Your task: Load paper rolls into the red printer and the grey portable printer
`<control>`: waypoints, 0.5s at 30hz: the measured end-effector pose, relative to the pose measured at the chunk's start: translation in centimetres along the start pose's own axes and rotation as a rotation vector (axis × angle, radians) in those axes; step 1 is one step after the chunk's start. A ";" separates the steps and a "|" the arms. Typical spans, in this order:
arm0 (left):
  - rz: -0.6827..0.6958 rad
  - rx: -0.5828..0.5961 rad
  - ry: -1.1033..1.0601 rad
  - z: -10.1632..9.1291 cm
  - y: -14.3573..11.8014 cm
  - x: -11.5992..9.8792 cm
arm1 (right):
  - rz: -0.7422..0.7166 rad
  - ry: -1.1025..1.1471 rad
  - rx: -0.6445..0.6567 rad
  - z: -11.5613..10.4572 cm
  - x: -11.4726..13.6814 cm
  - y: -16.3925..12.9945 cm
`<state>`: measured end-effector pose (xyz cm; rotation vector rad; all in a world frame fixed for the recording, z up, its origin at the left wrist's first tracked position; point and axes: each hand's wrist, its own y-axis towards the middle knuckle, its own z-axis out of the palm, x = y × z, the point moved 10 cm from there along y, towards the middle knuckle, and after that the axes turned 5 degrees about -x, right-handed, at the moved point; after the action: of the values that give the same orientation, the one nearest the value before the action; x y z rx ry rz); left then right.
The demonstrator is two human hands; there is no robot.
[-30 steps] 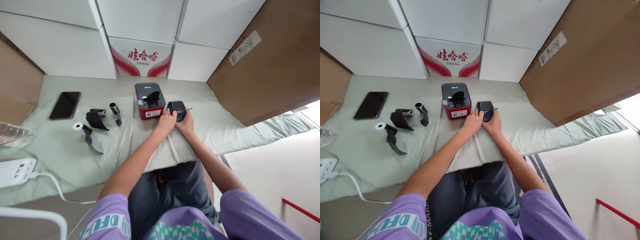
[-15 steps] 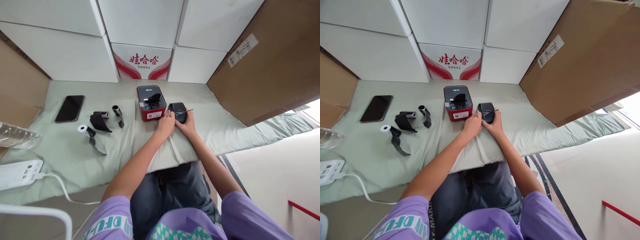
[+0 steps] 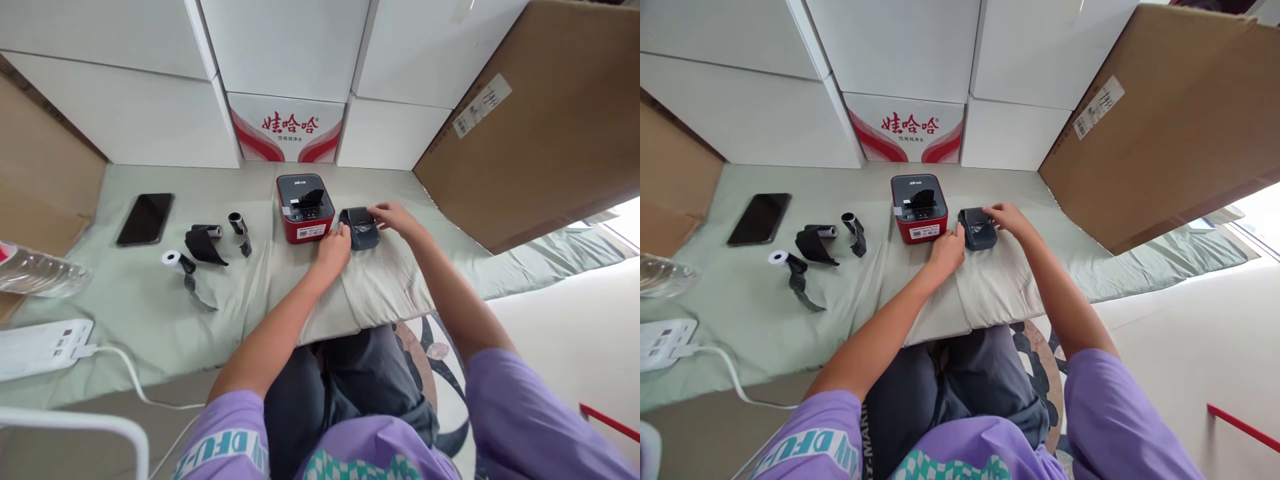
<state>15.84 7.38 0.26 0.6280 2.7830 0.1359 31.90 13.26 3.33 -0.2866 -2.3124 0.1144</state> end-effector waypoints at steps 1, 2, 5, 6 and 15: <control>-0.004 0.001 -0.001 0.0 0.0 0.0 | 0.022 -0.108 0.060 0.3 0.7 0.6; -0.005 -0.001 -0.003 0.1 0.0 0.0 | 0.045 -0.211 0.120 0.6 1.3 1.1; 0.006 -0.023 -0.010 0.2 0.0 0.0 | 0.114 -0.445 0.254 2.0 2.4 2.4; 0.007 -0.031 -0.010 0.2 0.0 0.0 | 0.136 -0.496 0.280 2.5 2.7 2.6; 0.013 -0.056 -0.005 -0.1 -0.2 -0.1 | 0.288 -0.785 0.413 4.7 4.3 1.1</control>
<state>15.81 7.16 0.30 0.6318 2.7604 0.2133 25.87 15.38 2.96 -0.4095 -2.9052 0.9877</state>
